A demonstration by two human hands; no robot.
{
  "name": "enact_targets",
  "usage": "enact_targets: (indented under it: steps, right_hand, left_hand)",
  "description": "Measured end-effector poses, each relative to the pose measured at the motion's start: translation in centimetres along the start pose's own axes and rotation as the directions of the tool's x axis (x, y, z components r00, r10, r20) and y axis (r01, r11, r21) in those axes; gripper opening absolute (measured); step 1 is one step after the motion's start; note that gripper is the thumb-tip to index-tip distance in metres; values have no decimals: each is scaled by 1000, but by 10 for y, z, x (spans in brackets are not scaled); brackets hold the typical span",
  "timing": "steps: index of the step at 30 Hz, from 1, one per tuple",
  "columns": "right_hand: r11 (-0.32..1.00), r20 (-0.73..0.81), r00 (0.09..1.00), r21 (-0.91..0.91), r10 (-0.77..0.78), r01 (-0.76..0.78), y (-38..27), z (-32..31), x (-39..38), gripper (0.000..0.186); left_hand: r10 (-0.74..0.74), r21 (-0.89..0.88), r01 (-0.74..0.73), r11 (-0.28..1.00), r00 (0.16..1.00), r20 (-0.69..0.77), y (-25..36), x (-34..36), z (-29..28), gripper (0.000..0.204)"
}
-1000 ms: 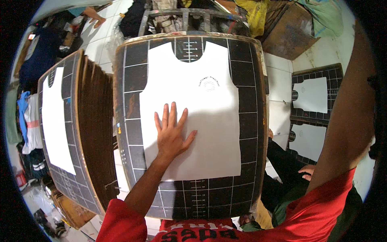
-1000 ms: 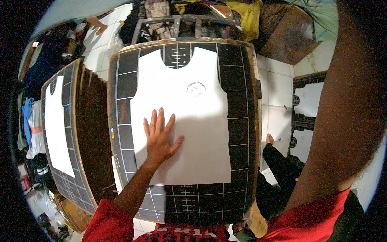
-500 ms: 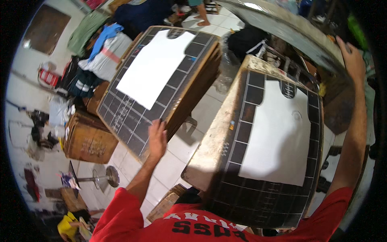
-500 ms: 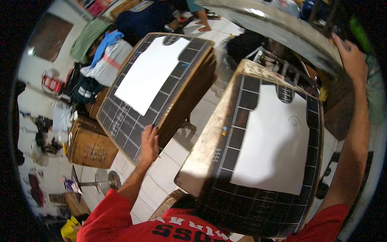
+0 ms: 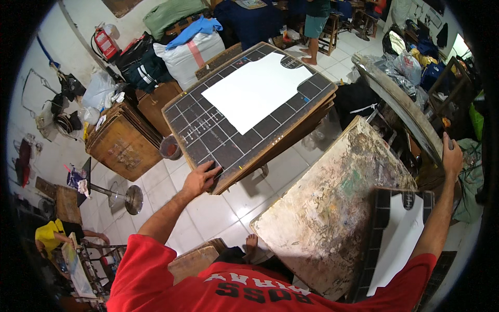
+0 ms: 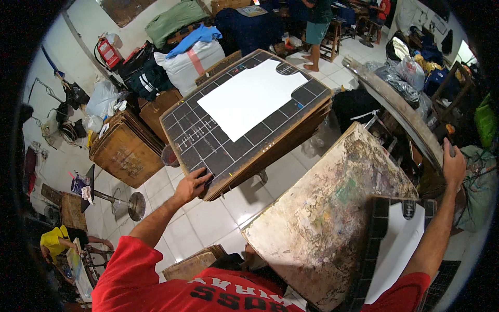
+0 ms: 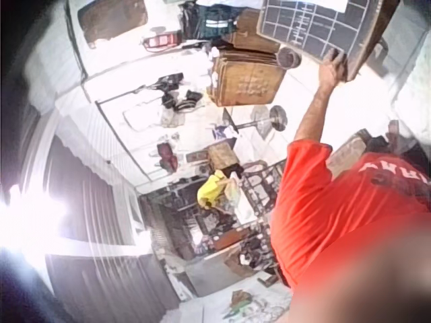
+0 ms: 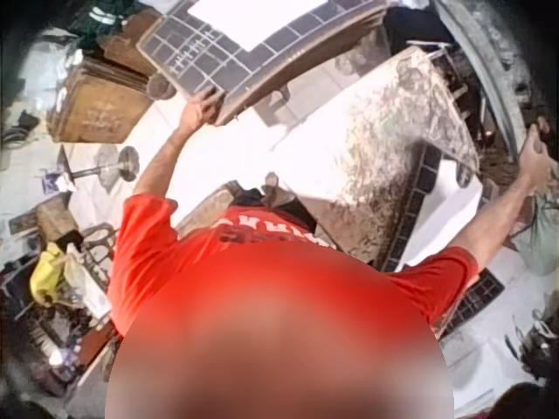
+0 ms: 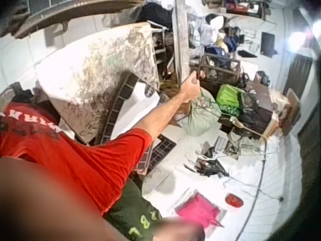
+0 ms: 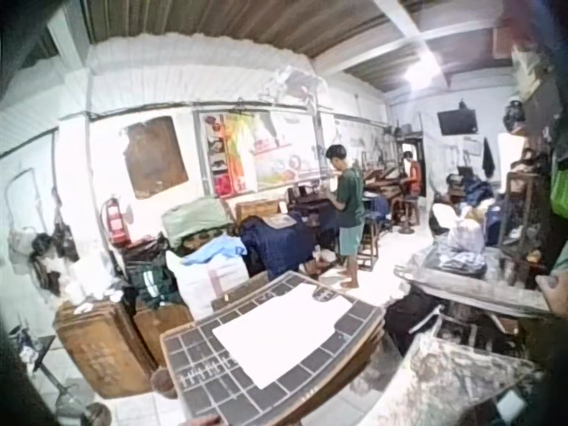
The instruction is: The person repeatedly aligns a screen printing frame over a white t-shirt laid on a gridded board, then uses a squeegee to pull ink across the screen to print a design. The person lifts the frame, repositions it, and repeats the printing cycle on the same shirt.
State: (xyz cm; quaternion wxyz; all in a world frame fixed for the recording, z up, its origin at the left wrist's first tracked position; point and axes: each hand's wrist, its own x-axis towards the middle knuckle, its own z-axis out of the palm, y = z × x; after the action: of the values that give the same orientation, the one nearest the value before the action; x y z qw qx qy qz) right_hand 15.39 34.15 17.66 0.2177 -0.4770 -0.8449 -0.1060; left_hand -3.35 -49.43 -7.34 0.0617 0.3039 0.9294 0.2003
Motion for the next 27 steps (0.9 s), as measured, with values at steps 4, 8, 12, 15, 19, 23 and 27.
enact_targets:
  steps: [4,8,12,15,19,23,27]
  right_hand:
    - [999,-23,999,30,-40,40,4,3,-3,89]
    - [998,-20,999,57,-31,33,3,2,1,88]
    - [999,-32,999,42,-12,14,-2,-4,8,87]
    - [995,-30,999,92,-34,37,-3,-9,9,87]
    - [996,-22,999,82,-29,30,-2,-12,13,88]
    - [993,52,998,120,-30,23,-3,-13,19,90]
    - [993,31,999,114,-30,27,-6,-17,19,92]
  left_hand:
    - [41,232,-42,972,999,9,-6,-16,2,85]
    - [48,219,-63,974,996,73,-6,-26,15,78]
    - [12,273,-51,961,990,141,-3,-28,18,73]
    - [27,397,-97,913,983,179,2,-27,17,76]
    - [43,515,-252,819,923,382,7,-14,9,89]
    - [11,576,-300,761,892,451,44,0,-17,91]
    - [120,590,-330,737,923,366,152,-11,-24,87]
